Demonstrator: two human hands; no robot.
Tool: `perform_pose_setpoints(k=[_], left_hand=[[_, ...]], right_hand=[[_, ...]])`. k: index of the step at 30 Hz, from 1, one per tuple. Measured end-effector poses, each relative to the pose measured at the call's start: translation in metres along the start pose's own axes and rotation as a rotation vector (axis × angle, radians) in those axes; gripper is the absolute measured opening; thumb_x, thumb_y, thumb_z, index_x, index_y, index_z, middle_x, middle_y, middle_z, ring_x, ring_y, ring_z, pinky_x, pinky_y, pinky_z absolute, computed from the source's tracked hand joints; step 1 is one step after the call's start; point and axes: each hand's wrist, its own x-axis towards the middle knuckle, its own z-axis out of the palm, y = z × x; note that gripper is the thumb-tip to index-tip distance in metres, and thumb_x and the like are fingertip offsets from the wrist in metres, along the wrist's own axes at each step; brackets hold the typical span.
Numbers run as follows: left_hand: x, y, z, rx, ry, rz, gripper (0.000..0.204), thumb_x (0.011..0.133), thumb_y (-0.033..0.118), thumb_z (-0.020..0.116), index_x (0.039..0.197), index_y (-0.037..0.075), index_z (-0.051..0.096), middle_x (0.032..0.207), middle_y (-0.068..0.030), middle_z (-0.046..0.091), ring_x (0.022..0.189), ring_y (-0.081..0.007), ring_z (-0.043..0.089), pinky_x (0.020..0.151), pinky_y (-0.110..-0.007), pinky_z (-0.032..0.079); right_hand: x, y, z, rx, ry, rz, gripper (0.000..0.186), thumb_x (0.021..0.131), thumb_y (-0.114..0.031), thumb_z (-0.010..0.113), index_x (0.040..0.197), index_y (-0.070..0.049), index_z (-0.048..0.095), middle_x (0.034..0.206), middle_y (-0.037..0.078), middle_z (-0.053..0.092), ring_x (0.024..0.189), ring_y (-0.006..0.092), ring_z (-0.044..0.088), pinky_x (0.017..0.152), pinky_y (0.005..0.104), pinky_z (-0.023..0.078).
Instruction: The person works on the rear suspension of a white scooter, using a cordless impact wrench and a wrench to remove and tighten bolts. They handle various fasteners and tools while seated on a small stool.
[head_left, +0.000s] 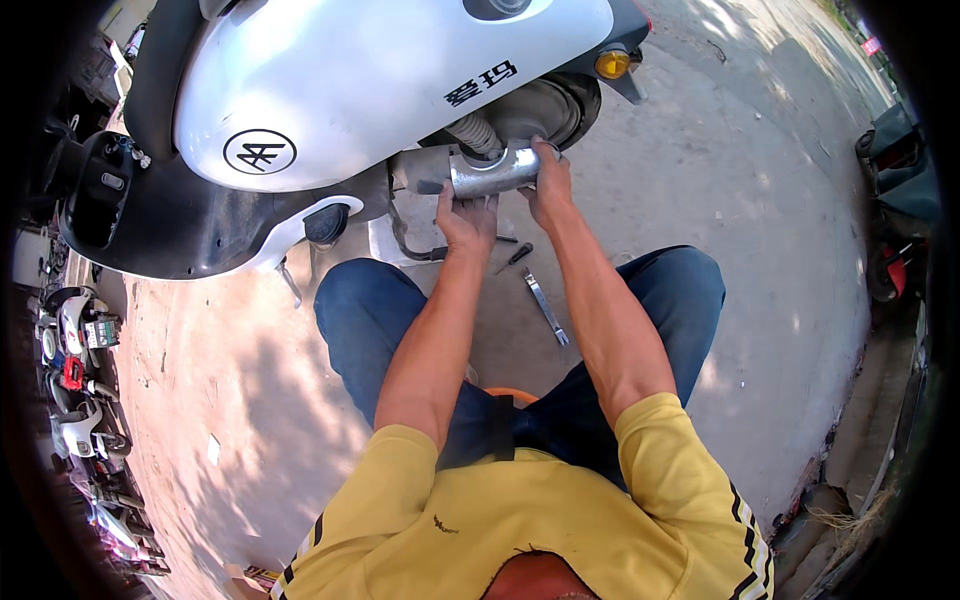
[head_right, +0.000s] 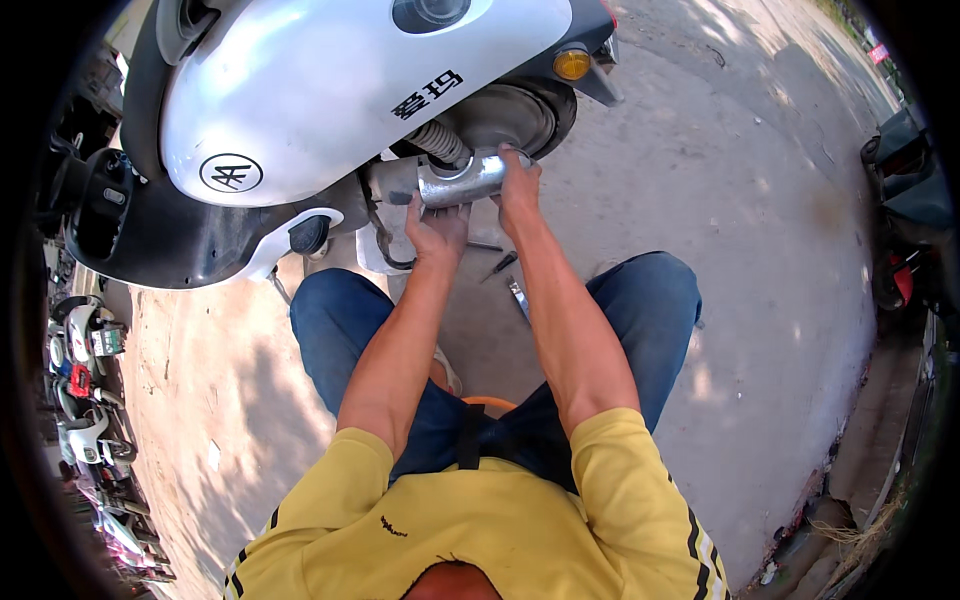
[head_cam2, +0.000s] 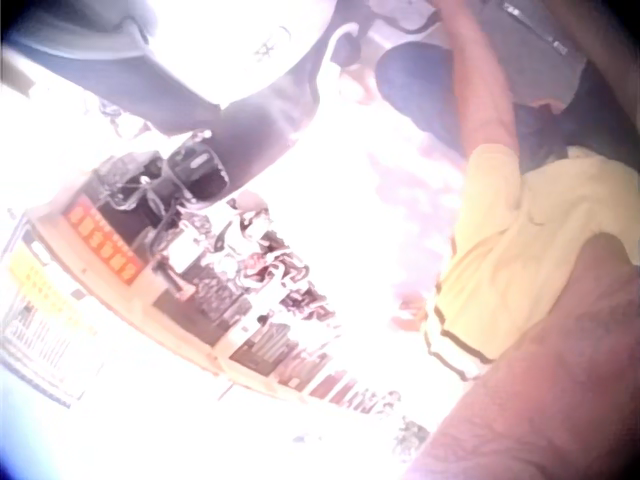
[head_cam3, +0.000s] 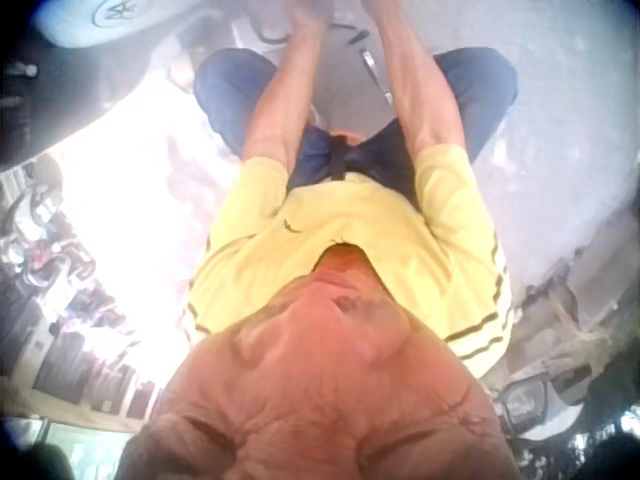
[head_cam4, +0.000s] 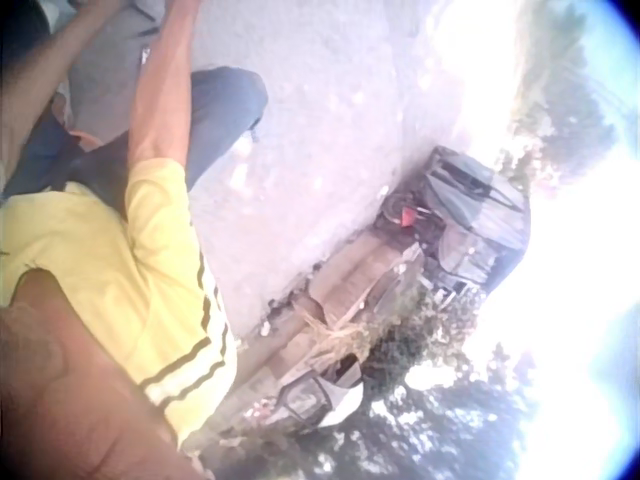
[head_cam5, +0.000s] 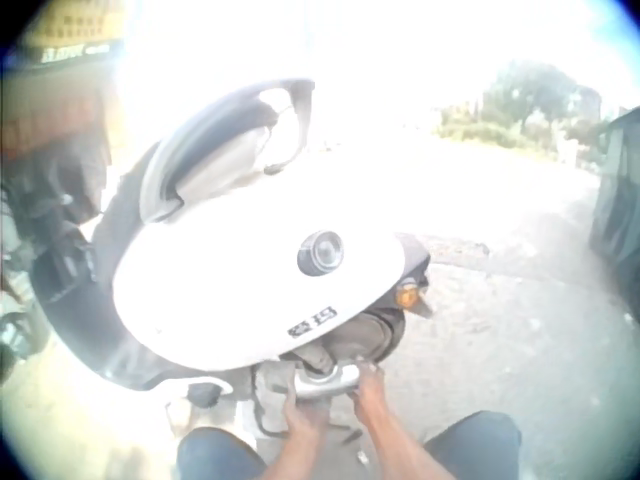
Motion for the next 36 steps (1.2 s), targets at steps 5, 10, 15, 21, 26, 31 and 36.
perform_pose_setpoints(k=[5,10,15,21,26,31,36], left_hand=[[-0.023,-0.029,-0.025,0.067,0.041,0.069,0.054,0.099,0.030,0.050,0.146,0.004,0.045,0.153,-0.0152,0.045,0.143,-0.0362,0.041,0.122,-0.060,0.028],[-0.087,-0.061,-0.006,0.105,0.175,-0.058,0.051,0.104,0.033,0.038,0.141,0.000,0.047,0.147,-0.0207,0.048,0.136,-0.0418,0.047,0.116,-0.062,0.039],[-0.078,-0.034,-0.017,0.503,0.247,-0.159,0.046,0.104,0.030,0.042,0.137,-0.001,0.049,0.143,-0.0231,0.049,0.130,-0.0425,0.052,0.111,-0.063,0.045],[-0.110,-0.017,-0.090,1.090,0.172,-0.256,0.068,0.093,0.044,0.070,0.142,0.001,0.051,0.145,-0.0219,0.053,0.132,-0.0364,0.054,0.108,-0.049,0.046],[-0.104,0.019,-0.155,1.699,0.075,-0.185,0.047,0.089,0.027,0.077,0.123,-0.003,0.066,0.110,-0.0121,0.069,0.101,-0.0216,0.062,0.093,-0.038,0.047],[-0.069,0.130,-0.131,1.987,0.148,-0.420,0.046,0.086,0.018,0.079,0.123,-0.008,0.068,0.116,-0.0172,0.070,0.103,-0.0271,0.066,0.089,-0.040,0.051],[-0.033,0.258,-0.164,2.221,0.546,-0.452,0.045,0.083,0.019,0.081,0.119,-0.006,0.069,0.103,-0.0159,0.072,0.090,-0.0257,0.068,0.077,-0.042,0.053]], right_hand=[[0.026,-0.002,-0.022,-0.170,-0.116,-0.035,0.063,0.091,-0.045,0.066,0.128,0.005,0.054,0.118,0.017,0.059,0.106,0.0269,0.058,0.089,0.0474,0.049],[0.020,0.004,-0.044,-0.277,-0.036,-0.009,0.062,0.090,-0.040,0.062,0.117,0.016,0.061,0.113,0.026,0.065,0.106,0.0295,0.061,0.093,0.0387,0.047],[-0.002,0.033,-0.070,0.027,0.267,0.105,0.054,0.091,-0.034,0.064,0.125,0.007,0.058,0.115,0.014,0.060,0.096,0.0282,0.061,0.089,0.0439,0.050],[-0.022,0.101,-0.135,-0.020,0.418,0.418,0.065,0.095,-0.046,0.061,0.129,0.009,0.058,0.129,0.021,0.062,0.117,0.0361,0.061,0.097,0.0540,0.048],[-0.024,0.137,-0.156,-0.447,0.162,0.459,0.071,0.098,-0.057,0.057,0.130,0.007,0.058,0.130,0.022,0.062,0.120,0.0378,0.060,0.097,0.0547,0.047],[0.004,0.203,-0.213,-0.862,-0.042,0.376,0.064,0.096,-0.056,0.061,0.130,-0.002,0.064,0.115,0.016,0.070,0.103,0.0343,0.067,0.089,0.0554,0.049],[-0.023,0.208,-0.196,-1.223,0.002,0.301,0.059,0.092,-0.047,0.066,0.116,0.006,0.070,0.102,0.024,0.073,0.094,0.0348,0.071,0.087,0.0448,0.051]])
